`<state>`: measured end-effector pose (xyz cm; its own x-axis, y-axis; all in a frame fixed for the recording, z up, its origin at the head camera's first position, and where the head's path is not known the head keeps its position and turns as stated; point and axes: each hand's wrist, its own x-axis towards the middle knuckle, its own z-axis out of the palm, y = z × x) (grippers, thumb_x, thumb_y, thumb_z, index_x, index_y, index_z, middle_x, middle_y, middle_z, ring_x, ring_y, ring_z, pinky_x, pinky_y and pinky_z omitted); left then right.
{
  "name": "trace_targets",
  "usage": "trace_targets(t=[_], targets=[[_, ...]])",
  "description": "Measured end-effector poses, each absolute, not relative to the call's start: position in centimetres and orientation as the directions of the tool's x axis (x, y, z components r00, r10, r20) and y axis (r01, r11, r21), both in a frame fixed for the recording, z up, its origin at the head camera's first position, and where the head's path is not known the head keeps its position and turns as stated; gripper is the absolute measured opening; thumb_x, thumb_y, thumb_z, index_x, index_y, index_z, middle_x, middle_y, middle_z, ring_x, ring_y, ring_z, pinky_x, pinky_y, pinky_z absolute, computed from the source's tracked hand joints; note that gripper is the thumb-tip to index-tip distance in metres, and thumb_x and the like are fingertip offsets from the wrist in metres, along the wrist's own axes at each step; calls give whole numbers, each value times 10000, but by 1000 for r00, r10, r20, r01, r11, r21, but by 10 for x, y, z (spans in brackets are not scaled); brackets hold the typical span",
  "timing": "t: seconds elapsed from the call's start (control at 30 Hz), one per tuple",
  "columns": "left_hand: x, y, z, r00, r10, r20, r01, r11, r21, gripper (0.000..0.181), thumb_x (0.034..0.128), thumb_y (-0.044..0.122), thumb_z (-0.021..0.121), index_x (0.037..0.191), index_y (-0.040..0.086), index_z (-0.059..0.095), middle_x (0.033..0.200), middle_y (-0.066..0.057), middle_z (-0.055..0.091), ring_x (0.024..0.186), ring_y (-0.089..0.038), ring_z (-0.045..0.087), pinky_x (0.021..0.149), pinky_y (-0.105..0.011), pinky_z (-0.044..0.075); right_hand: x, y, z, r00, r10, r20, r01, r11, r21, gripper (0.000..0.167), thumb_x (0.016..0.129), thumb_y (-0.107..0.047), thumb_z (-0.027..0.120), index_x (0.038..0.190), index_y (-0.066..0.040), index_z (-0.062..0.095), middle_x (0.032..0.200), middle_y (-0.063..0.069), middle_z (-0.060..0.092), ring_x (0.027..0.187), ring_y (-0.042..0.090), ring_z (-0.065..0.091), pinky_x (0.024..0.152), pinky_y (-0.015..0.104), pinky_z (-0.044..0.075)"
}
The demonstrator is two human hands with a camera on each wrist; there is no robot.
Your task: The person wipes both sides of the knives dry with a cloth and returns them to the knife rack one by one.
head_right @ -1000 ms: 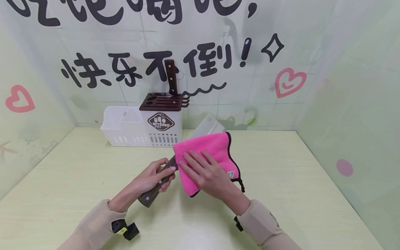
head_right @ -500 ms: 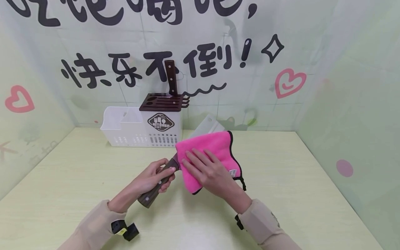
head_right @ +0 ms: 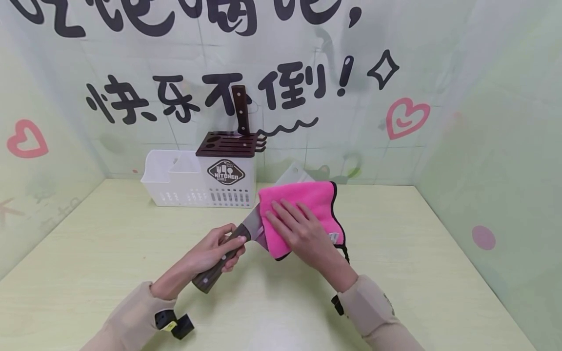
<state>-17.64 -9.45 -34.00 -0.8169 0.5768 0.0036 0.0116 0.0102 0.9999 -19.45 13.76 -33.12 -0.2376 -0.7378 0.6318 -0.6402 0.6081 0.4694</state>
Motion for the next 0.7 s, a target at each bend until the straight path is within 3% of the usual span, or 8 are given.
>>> trace_targets(t=[0.13,0.47,0.7], targets=[[-176,-94,-340,-816,578,6,12,7,1000,207,941,167,450,887,-1,342,633,-27,485,429,-65,417,407,-192,388,-198,142,-331,-267,-723,637,-641,627,443,298,922,-57,446,1200,-59,555,1217,122,542,1147,272,483,937,387,403],[-176,-95,-340,-805,593,17,22,1,1000,195,941,157,449,899,-5,348,638,-30,486,431,-67,416,408,-194,387,-205,151,-330,-318,-688,652,-638,664,390,307,910,-51,469,1208,-37,541,1215,138,539,1158,273,473,950,392,391],[-176,-95,-340,-803,596,8,12,2,1000,194,942,161,448,896,2,347,640,-27,487,432,-66,418,410,-192,388,-212,156,-331,-307,-644,701,-670,669,322,300,912,-43,453,1196,-20,545,1201,169,540,1130,308,489,919,429,410]])
